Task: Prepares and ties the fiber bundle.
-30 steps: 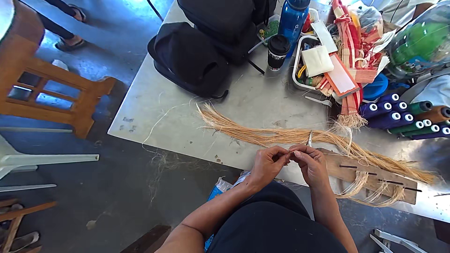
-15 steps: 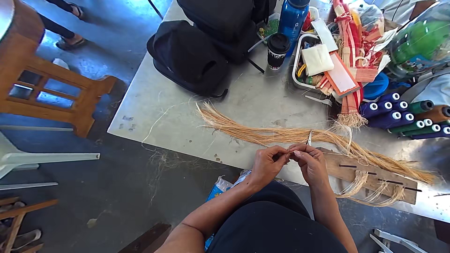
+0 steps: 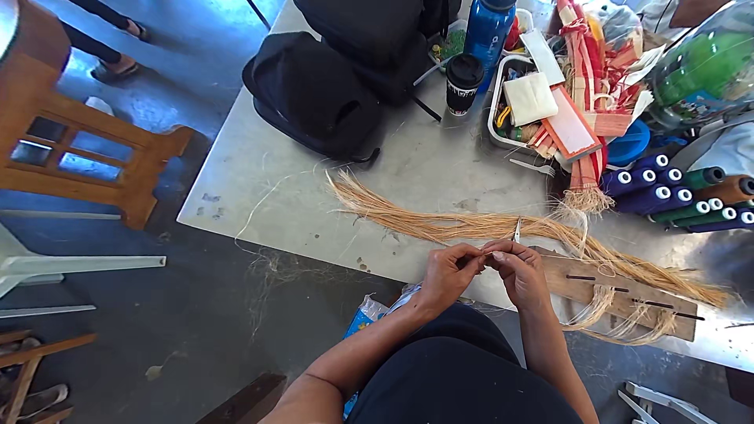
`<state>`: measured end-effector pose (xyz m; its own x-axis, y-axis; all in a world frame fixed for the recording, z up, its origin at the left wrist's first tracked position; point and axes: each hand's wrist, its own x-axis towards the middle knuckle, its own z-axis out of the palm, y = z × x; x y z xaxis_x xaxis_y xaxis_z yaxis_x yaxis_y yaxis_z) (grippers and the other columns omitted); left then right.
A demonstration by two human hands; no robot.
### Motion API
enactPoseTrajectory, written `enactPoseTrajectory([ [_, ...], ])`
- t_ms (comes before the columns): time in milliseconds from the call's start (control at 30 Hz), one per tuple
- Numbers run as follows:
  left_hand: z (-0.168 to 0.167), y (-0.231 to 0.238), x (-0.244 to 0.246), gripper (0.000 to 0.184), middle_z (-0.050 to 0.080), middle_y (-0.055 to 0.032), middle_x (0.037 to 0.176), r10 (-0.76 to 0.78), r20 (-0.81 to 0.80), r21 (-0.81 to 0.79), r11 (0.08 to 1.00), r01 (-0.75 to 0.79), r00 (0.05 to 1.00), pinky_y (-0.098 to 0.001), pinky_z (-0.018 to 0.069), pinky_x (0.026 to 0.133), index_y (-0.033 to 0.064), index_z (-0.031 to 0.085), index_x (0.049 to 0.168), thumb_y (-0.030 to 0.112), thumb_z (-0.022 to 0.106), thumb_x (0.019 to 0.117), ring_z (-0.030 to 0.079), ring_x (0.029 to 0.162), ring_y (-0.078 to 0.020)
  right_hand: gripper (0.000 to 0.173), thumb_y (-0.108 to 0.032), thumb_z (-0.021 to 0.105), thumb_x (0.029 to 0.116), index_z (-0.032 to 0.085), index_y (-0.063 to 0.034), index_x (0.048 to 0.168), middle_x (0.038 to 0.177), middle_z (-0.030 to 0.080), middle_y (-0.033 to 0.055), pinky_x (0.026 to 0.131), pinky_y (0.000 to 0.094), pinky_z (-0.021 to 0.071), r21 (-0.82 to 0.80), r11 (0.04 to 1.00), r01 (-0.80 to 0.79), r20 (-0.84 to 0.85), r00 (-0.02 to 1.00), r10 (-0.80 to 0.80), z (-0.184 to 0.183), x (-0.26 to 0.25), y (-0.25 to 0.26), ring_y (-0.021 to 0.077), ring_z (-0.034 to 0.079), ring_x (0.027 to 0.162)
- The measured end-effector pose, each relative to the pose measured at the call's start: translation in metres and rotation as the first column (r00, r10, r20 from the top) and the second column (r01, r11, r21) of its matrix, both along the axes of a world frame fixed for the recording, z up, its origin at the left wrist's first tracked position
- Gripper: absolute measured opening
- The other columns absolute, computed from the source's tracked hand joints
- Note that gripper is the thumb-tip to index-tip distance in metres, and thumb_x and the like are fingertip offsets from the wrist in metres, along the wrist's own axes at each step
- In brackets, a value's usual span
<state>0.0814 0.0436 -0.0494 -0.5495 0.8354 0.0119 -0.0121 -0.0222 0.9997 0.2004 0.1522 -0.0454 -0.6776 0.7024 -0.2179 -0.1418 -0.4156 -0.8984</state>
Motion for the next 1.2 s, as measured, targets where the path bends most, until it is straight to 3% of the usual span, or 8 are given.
enactPoseTrajectory([
  [533, -0.004, 0.002, 0.004, 0.008, 0.074, -0.0027, 0.079, 0.020, -0.044, 0.031, 0.999, -0.019, 0.999, -0.0189, 0.0602, 0.070, -0.0050, 0.072, 0.094, 0.000, 0.067, 0.0934, 0.070, 0.071, -0.0019, 0.022, 0.003, 0.052, 0.0922, 0.074, 0.0004, 0.087, 0.092, 0.075, 0.0102, 0.079, 0.0322, 0.0617, -0.021, 1.000, 0.001, -0.009, 1.000, -0.001, -0.001, 0.002, 0.001, 0.0153, 0.073, 0.081],
  [667, 0.005, 0.001, 0.002, 0.007, 0.074, -0.0002, 0.079, -0.029, 0.097, -0.048, 0.998, 0.034, 0.995, -0.0195, 0.0606, 0.069, -0.0031, 0.073, 0.096, 0.000, 0.067, 0.0942, 0.071, 0.071, -0.0026, 0.023, 0.001, 0.051, 0.0932, 0.074, -0.0001, 0.089, 0.090, 0.075, 0.0091, 0.079, 0.0315, 0.0614, -0.015, 1.000, -0.011, -0.009, 1.000, 0.011, -0.001, 0.003, 0.003, 0.0144, 0.072, 0.080],
  [767, 0.014, 0.002, -0.009, 0.009, 0.072, 0.0029, 0.074, -0.139, 0.374, -0.107, 0.976, 0.192, 0.917, -0.0205, 0.0593, 0.066, 0.0004, 0.072, 0.096, -0.002, 0.063, 0.0966, 0.069, 0.066, -0.0039, 0.021, -0.001, 0.054, 0.0938, 0.075, -0.0013, 0.094, 0.091, 0.075, 0.0072, 0.081, 0.0315, 0.0608, 0.028, 0.997, -0.066, -0.017, 0.998, 0.066, -0.003, 0.008, 0.008, 0.0131, 0.072, 0.082],
  [900, 0.014, 0.003, -0.023, 0.018, 0.070, 0.0022, 0.070, -0.237, 0.631, -0.048, 0.938, 0.342, 0.738, -0.0184, 0.0557, 0.061, 0.0044, 0.072, 0.087, -0.003, 0.059, 0.0972, 0.065, 0.061, -0.0033, 0.019, -0.013, 0.060, 0.0980, 0.077, -0.0045, 0.099, 0.102, 0.075, 0.0050, 0.086, 0.0320, 0.0605, 0.119, 0.971, -0.207, -0.092, 0.971, 0.219, -0.005, 0.018, 0.018, 0.0130, 0.072, 0.091],
  [1000, 0.011, 0.003, -0.029, 0.022, 0.070, 0.0031, 0.069, -0.306, 0.711, 0.003, 0.901, 0.433, 0.633, -0.0165, 0.0528, 0.058, 0.0078, 0.072, 0.083, -0.001, 0.056, 0.0964, 0.062, 0.059, -0.0012, 0.019, -0.020, 0.064, 0.0989, 0.078, -0.0074, 0.102, 0.104, 0.074, 0.0026, 0.087, 0.0306, 0.0598, 0.197, 0.938, -0.284, -0.114, 0.944, 0.310, -0.005, 0.023, 0.024, 0.0117, 0.071, 0.094],
  [1200, 0.004, 0.004, -0.033, 0.025, 0.067, 0.0051, 0.067, -0.390, 0.773, 0.085, 0.845, 0.528, 0.501, -0.0143, 0.0487, 0.054, 0.0120, 0.074, 0.080, 0.003, 0.055, 0.0949, 0.058, 0.055, 0.0016, 0.017, -0.018, 0.065, 0.0998, 0.078, -0.0086, 0.105, 0.105, 0.074, 0.0005, 0.088, 0.0299, 0.0601, 0.280, 0.901, -0.332, -0.122, 0.918, 0.377, -0.003, 0.024, 0.027, 0.0102, 0.070, 0.096],
])
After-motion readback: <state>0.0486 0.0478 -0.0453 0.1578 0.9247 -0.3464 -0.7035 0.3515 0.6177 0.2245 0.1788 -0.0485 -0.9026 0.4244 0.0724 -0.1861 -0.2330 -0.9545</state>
